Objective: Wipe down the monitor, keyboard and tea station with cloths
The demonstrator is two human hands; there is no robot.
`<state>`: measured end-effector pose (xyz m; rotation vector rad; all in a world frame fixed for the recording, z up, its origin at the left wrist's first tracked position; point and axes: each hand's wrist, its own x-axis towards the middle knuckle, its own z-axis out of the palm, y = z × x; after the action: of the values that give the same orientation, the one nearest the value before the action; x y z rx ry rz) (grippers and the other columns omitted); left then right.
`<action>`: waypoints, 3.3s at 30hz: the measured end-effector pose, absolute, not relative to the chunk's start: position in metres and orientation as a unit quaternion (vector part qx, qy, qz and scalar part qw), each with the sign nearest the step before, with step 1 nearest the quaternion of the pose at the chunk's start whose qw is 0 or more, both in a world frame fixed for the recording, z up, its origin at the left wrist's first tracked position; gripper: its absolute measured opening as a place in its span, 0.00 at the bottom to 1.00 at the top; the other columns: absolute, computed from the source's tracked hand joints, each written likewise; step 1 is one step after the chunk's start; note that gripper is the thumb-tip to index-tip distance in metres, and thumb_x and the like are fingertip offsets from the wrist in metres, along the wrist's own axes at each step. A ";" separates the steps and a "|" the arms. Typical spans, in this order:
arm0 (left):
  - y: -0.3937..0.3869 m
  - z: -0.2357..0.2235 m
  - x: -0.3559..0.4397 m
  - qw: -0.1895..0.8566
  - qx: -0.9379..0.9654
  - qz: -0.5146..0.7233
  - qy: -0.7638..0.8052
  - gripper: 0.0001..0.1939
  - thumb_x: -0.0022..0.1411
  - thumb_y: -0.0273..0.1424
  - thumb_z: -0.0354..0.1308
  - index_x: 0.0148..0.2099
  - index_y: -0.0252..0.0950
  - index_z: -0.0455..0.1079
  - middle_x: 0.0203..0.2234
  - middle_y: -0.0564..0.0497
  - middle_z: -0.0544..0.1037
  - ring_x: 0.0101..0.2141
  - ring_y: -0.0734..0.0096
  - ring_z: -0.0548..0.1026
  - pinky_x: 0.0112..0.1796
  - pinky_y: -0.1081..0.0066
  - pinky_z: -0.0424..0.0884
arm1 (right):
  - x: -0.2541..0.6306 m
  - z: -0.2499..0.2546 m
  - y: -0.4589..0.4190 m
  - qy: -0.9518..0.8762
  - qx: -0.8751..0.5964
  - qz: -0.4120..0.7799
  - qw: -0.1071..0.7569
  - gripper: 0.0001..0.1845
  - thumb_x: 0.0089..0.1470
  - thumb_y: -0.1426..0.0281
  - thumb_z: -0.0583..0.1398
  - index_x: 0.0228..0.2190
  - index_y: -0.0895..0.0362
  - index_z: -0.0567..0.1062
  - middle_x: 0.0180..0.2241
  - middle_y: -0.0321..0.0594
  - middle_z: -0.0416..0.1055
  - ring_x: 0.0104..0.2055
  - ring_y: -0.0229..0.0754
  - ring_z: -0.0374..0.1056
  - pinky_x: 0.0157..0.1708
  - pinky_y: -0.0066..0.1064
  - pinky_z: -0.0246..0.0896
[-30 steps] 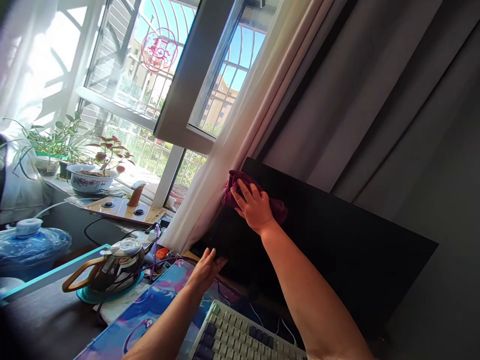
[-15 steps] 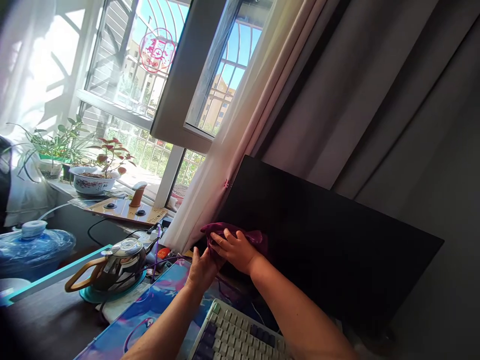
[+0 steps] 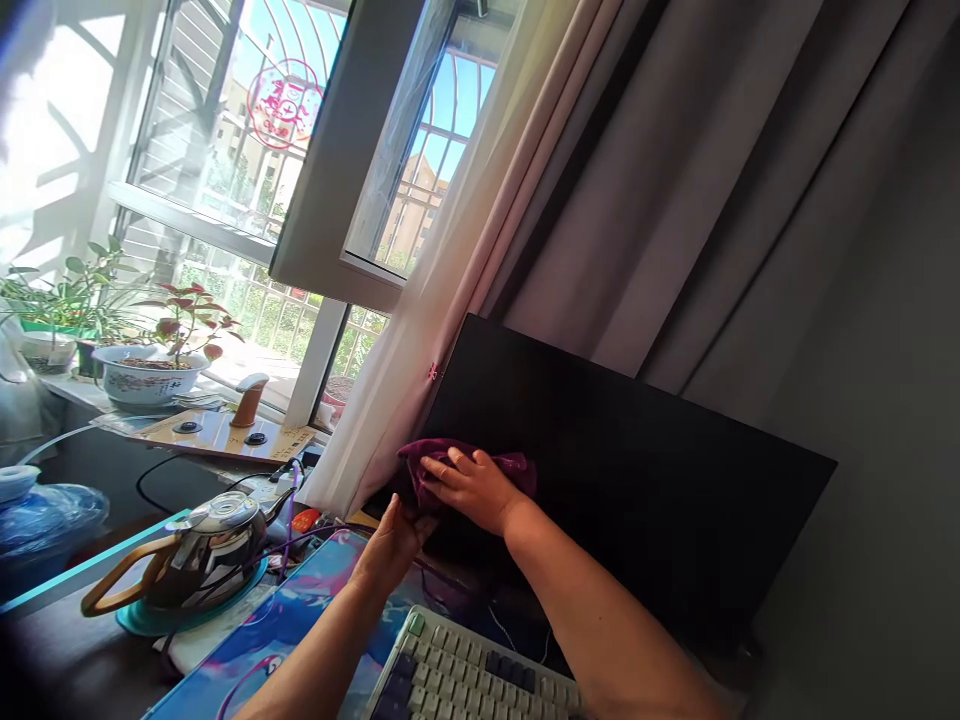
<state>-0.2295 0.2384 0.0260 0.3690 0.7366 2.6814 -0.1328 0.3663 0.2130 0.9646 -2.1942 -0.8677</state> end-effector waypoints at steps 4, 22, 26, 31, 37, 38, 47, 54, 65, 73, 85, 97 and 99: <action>0.245 0.024 -0.234 0.149 0.083 0.968 0.186 0.19 0.59 0.35 0.73 0.49 0.44 0.70 0.57 0.47 0.79 0.51 0.56 0.81 0.61 0.51 0.73 | -0.130 0.266 0.399 -0.813 0.261 -0.319 0.411 0.29 0.69 0.72 0.56 0.68 0.43 0.68 0.71 0.38 0.64 0.65 0.56 0.65 0.54 0.46 0.69; 0.245 0.013 -0.242 0.111 0.125 0.950 0.264 0.31 0.47 0.51 0.77 0.45 0.48 0.64 0.65 0.43 0.73 0.66 0.42 0.71 0.62 0.46 0.73 | -0.071 0.309 0.493 -0.755 0.095 -0.306 0.572 0.31 0.68 0.62 0.60 0.69 0.47 0.65 0.71 0.51 0.60 0.66 0.60 0.60 0.54 0.52 0.67; 0.243 0.014 -0.243 0.116 0.137 0.946 0.269 0.30 0.49 0.46 0.77 0.45 0.47 0.63 0.68 0.43 0.70 0.65 0.43 0.72 0.62 0.47 0.73 | -0.066 0.249 0.494 -0.767 0.149 -0.355 0.514 0.27 0.69 0.65 0.60 0.67 0.44 0.69 0.68 0.45 0.67 0.65 0.56 0.62 0.54 0.46 0.66; 0.244 0.016 -0.244 0.109 0.127 0.946 0.279 0.28 0.50 0.45 0.76 0.47 0.47 0.65 0.66 0.44 0.72 0.65 0.42 0.72 0.63 0.46 0.73 | -0.056 0.173 0.502 -0.791 0.236 -0.351 0.442 0.28 0.69 0.74 0.57 0.65 0.41 0.71 0.65 0.36 0.71 0.64 0.52 0.65 0.52 0.43 0.66; 0.242 0.018 -0.242 0.111 0.129 0.942 0.288 0.24 0.53 0.43 0.74 0.45 0.46 0.64 0.59 0.46 0.77 0.65 0.45 0.72 0.63 0.46 0.73 | -0.041 0.114 0.512 -0.798 0.281 -0.342 0.409 0.28 0.67 0.77 0.55 0.63 0.43 0.73 0.64 0.32 0.72 0.62 0.52 0.67 0.48 0.43 0.68; 0.242 0.020 -0.241 0.111 0.125 0.943 0.288 0.24 0.53 0.42 0.74 0.45 0.46 0.64 0.59 0.46 0.77 0.65 0.45 0.72 0.63 0.46 0.72 | -0.041 0.108 0.514 -0.797 0.279 -0.338 0.415 0.28 0.67 0.78 0.55 0.63 0.44 0.73 0.64 0.33 0.72 0.62 0.52 0.67 0.48 0.43 0.68; 0.241 0.035 -0.231 0.099 0.100 0.944 0.299 0.27 0.47 0.40 0.77 0.41 0.44 0.64 0.65 0.47 0.75 0.68 0.38 0.67 0.64 0.41 0.71 | -0.035 0.108 0.538 -0.792 0.304 -0.337 0.408 0.27 0.68 0.76 0.55 0.62 0.42 0.74 0.66 0.30 0.70 0.64 0.53 0.66 0.52 0.42 0.66; 0.241 0.037 -0.231 0.094 0.104 0.947 0.290 0.31 0.37 0.35 0.81 0.39 0.44 0.65 0.59 0.50 0.80 0.67 0.37 0.68 0.62 0.40 0.74 | -0.010 0.200 0.570 -0.822 0.129 -0.329 0.447 0.29 0.69 0.71 0.56 0.67 0.38 0.67 0.67 0.40 0.69 0.68 0.54 0.61 0.54 0.45 0.66; 0.242 0.035 -0.236 0.089 0.110 0.940 0.311 0.27 0.42 0.37 0.79 0.38 0.43 0.65 0.54 0.50 0.83 0.66 0.36 0.70 0.61 0.40 0.75 | 0.013 0.357 0.621 -0.733 -0.071 -0.220 0.640 0.39 0.68 0.57 0.57 0.74 0.52 0.53 0.74 0.60 0.48 0.72 0.64 0.52 0.64 0.63 0.60; 0.241 0.047 -0.226 0.084 0.113 0.932 0.333 0.25 0.44 0.40 0.78 0.40 0.44 0.68 0.58 0.48 0.81 0.66 0.39 0.70 0.61 0.42 0.75 | 0.028 0.269 0.630 -0.771 -0.017 -0.301 0.561 0.31 0.68 0.60 0.59 0.69 0.49 0.64 0.70 0.56 0.60 0.70 0.62 0.57 0.61 0.59 0.63; 0.243 0.041 -0.232 0.076 0.122 0.931 0.335 0.30 0.37 0.40 0.81 0.32 0.41 0.62 0.57 0.51 0.83 0.65 0.36 0.71 0.63 0.36 0.71 | 0.057 0.081 0.648 -0.831 0.122 -0.346 0.418 0.28 0.68 0.73 0.52 0.61 0.36 0.75 0.59 0.36 0.77 0.65 0.52 0.67 0.54 0.48 0.68; 0.247 0.034 -0.245 0.053 0.121 0.919 0.373 0.27 0.42 0.47 0.78 0.29 0.43 0.63 0.43 0.57 0.87 0.60 0.42 0.77 0.64 0.37 0.70 | 0.063 0.130 0.660 -0.825 0.057 -0.336 0.450 0.30 0.65 0.76 0.56 0.64 0.40 0.72 0.64 0.43 0.72 0.69 0.53 0.62 0.56 0.49 0.71; 0.248 0.031 -0.249 0.050 0.128 0.917 0.375 0.28 0.41 0.49 0.78 0.29 0.43 0.64 0.42 0.58 0.88 0.59 0.43 0.78 0.65 0.37 0.69 | 0.060 0.167 0.663 -0.797 -0.030 -0.291 0.528 0.32 0.65 0.73 0.57 0.68 0.45 0.66 0.68 0.52 0.65 0.71 0.58 0.58 0.58 0.56 0.69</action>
<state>-0.2488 0.2483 0.0306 0.3895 1.1432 2.7914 0.0604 0.6632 0.1667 -0.0725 -1.9038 -0.6950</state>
